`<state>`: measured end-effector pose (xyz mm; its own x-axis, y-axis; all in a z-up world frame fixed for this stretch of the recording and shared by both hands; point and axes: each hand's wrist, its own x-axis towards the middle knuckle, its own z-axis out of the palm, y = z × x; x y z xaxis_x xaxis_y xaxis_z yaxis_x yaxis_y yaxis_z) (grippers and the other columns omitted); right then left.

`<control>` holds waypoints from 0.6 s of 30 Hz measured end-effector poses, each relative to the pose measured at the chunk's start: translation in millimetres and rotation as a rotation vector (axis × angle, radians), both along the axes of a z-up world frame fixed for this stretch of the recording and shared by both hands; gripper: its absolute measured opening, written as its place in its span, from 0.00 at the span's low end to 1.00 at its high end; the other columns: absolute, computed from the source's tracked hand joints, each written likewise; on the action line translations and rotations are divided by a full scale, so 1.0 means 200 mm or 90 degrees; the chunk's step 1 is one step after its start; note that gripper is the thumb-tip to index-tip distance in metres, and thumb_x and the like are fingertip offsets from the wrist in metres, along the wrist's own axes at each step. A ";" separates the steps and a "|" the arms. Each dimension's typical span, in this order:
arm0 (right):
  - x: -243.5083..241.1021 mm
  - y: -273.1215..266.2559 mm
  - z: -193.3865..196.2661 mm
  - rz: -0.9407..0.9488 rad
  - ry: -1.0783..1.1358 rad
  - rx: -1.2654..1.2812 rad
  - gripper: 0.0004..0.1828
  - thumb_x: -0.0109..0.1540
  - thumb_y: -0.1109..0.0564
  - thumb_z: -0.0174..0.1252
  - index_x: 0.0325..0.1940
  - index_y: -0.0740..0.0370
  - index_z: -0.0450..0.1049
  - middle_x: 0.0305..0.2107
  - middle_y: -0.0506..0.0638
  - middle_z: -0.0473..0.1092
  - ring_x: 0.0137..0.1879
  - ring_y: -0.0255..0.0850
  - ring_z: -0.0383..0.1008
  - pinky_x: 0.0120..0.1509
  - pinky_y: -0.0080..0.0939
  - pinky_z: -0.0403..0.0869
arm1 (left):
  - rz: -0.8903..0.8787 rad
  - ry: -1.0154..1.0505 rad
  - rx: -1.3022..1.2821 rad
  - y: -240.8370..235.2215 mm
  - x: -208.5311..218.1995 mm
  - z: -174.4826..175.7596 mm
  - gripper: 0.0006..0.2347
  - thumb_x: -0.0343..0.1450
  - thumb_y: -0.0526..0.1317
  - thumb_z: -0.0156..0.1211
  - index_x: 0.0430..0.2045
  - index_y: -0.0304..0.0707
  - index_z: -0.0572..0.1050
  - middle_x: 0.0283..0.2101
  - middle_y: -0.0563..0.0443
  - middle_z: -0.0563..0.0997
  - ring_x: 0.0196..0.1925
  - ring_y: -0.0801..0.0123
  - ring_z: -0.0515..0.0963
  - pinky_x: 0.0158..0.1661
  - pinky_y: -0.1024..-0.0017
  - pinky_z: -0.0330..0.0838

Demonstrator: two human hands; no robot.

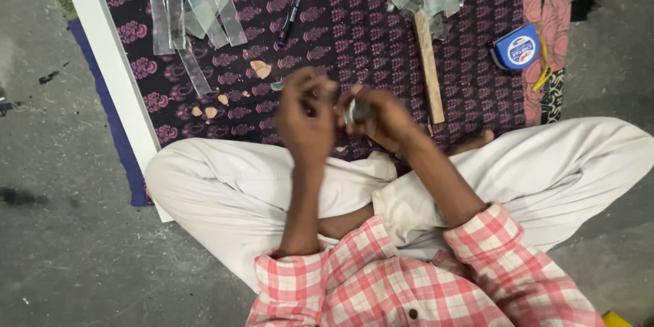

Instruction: The person sits cross-legged on a patterned mat and repeatedly cuts small rectangular glass pieces using a glass cutter and a wooden straightedge. They score each piece and snap it into smaller fragments, accumulating a pile of cut glass.

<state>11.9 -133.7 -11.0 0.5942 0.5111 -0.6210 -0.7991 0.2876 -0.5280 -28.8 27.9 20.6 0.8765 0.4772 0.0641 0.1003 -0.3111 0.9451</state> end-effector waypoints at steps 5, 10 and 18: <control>0.03 -0.02 0.04 0.297 -0.077 -0.227 0.11 0.65 0.53 0.59 0.44 0.63 0.79 0.34 0.56 0.79 0.33 0.41 0.76 0.35 0.38 0.73 | 0.101 0.049 -0.207 0.21 -0.01 -0.03 0.09 0.76 0.36 0.63 0.48 0.37 0.76 0.40 0.54 0.86 0.35 0.81 0.79 0.32 0.82 0.68; 0.44 -0.17 0.11 0.293 -0.503 -0.718 0.15 0.67 0.49 0.58 0.50 0.61 0.79 0.41 0.55 0.79 0.43 0.43 0.80 0.49 0.45 0.77 | 0.099 0.030 -0.260 0.24 -0.03 -0.05 0.09 0.75 0.35 0.63 0.47 0.35 0.75 0.36 0.56 0.84 0.35 0.84 0.77 0.33 0.83 0.69; 0.73 -0.41 0.38 -0.019 -0.899 -0.901 0.12 0.74 0.55 0.61 0.46 0.70 0.76 0.34 0.62 0.77 0.38 0.54 0.79 0.40 0.53 0.73 | 0.100 -0.005 -0.318 0.28 -0.02 0.00 0.09 0.74 0.33 0.64 0.47 0.34 0.76 0.35 0.57 0.81 0.36 0.83 0.78 0.39 0.81 0.78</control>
